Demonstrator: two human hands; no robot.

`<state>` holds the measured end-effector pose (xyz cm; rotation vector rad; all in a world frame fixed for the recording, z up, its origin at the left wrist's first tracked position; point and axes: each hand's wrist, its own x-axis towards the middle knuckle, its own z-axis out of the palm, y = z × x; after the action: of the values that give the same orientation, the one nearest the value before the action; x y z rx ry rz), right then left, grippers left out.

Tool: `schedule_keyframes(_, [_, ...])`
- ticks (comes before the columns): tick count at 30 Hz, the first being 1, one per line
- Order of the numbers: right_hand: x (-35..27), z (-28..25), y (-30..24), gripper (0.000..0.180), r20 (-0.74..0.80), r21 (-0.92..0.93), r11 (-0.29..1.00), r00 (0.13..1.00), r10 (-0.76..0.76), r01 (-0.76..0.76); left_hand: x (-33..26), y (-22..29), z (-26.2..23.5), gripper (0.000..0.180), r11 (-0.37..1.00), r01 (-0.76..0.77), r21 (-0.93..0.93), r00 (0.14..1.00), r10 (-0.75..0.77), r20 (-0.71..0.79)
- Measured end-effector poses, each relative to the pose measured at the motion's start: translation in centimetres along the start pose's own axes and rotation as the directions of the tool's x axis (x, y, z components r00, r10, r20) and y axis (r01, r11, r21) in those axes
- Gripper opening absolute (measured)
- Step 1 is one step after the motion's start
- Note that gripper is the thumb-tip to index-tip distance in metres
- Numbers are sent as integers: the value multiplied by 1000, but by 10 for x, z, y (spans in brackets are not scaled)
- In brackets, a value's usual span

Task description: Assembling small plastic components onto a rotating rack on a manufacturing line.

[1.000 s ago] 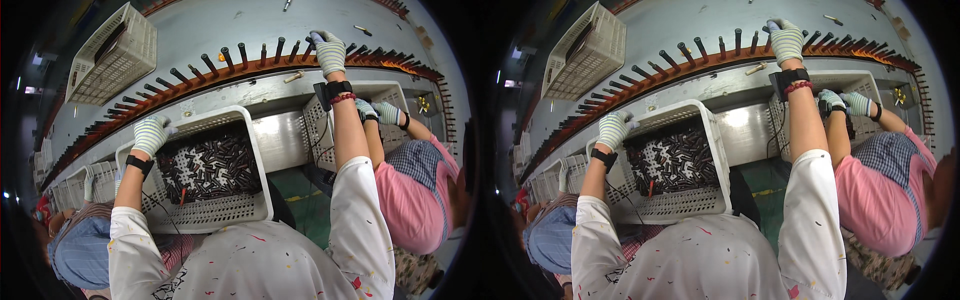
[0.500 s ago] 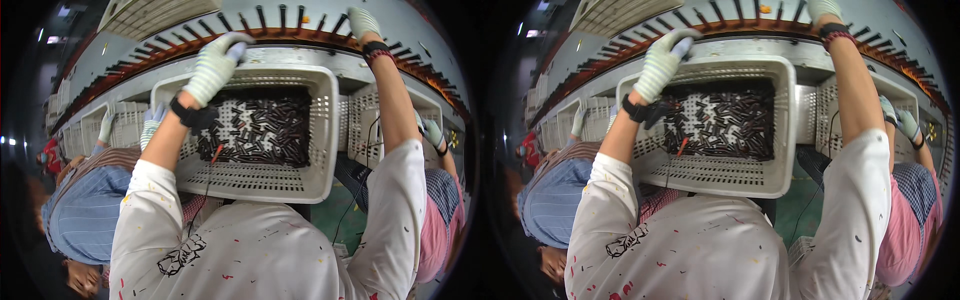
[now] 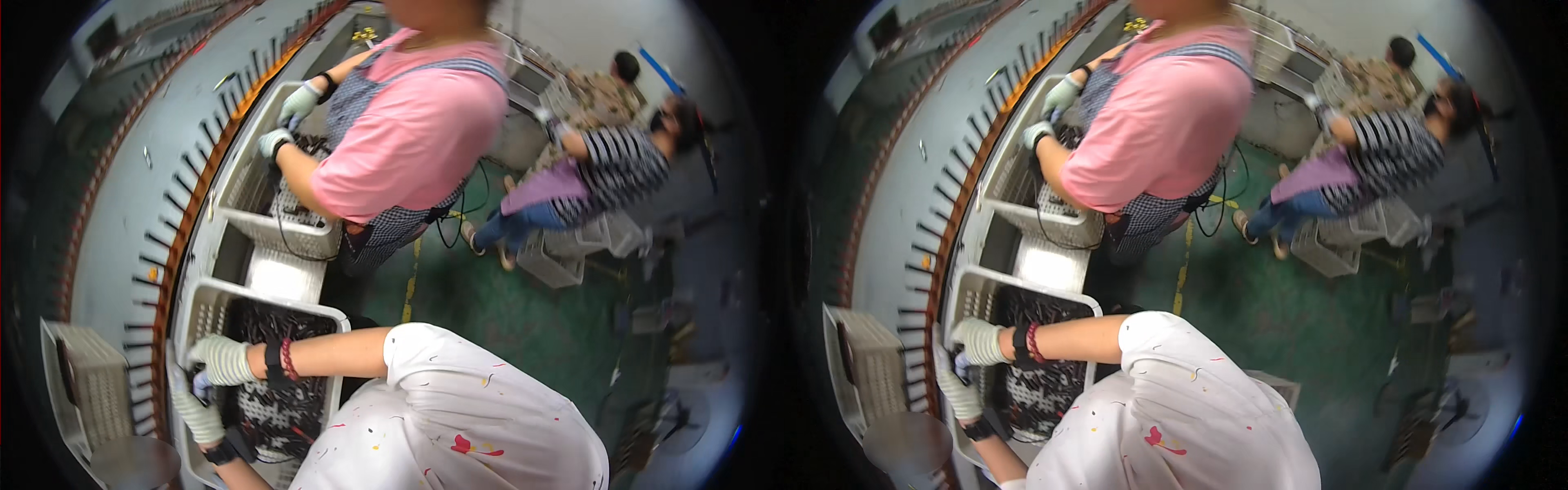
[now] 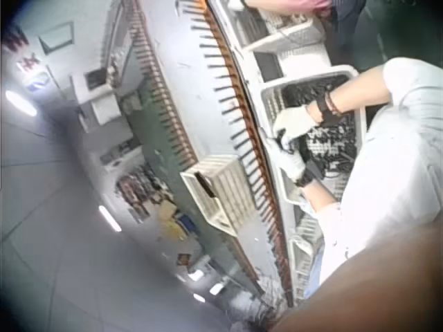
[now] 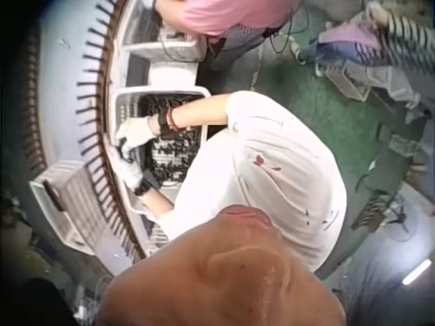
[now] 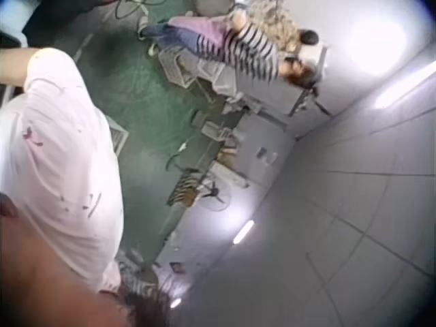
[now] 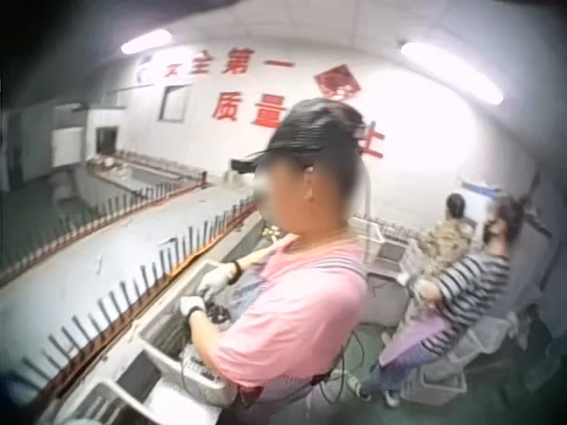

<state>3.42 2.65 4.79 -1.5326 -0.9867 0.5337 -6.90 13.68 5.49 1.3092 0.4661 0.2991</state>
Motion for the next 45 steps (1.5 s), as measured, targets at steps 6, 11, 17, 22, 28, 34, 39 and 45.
schedule_keyframes(6, [-36, -66, 18, 22, -261, 159, 981, 953, 154, -115, 15, -14, 49, 52, 979, 71, 193, 993, -87, 75])
schedule_keyframes(11, [-64, -98, 22, 22, -420, 83, 989, 896, 144, -120, 37, -62, -43, 36, 703, -59, 709, 981, 173, -89])
schedule_keyframes(17, [-79, -114, 45, 16, -428, -376, 918, 902, -47, -130, -1, -72, -94, 50, 301, 77, 951, 989, 98, -111])
schedule_keyframes(22, [-57, -193, -22, 25, -621, -237, 967, 780, -80, -90, -9, -57, -88, 34, -113, 175, 978, 975, 158, -156])
schedule_keyframes(28, [18, -240, -7, 26, -675, 96, 972, 732, -94, 213, -16, -63, -124, 25, -236, 119, 964, 986, 146, -85])
schedule_keyframes(34, [59, -169, 67, 27, -455, 337, 941, 867, 201, -42, -8, -64, -130, 27, -246, 105, 963, 993, 82, -87])
schedule_keyframes(39, [108, -223, 123, 26, -535, 190, 977, 823, 190, -101, -22, -63, -123, 28, -215, 207, 954, 978, 68, -197])
schedule_keyframes(45, [197, -239, 177, 20, -396, -145, 982, 902, -171, 123, -27, -54, -100, 36, -153, 449, 880, 894, 90, -440])
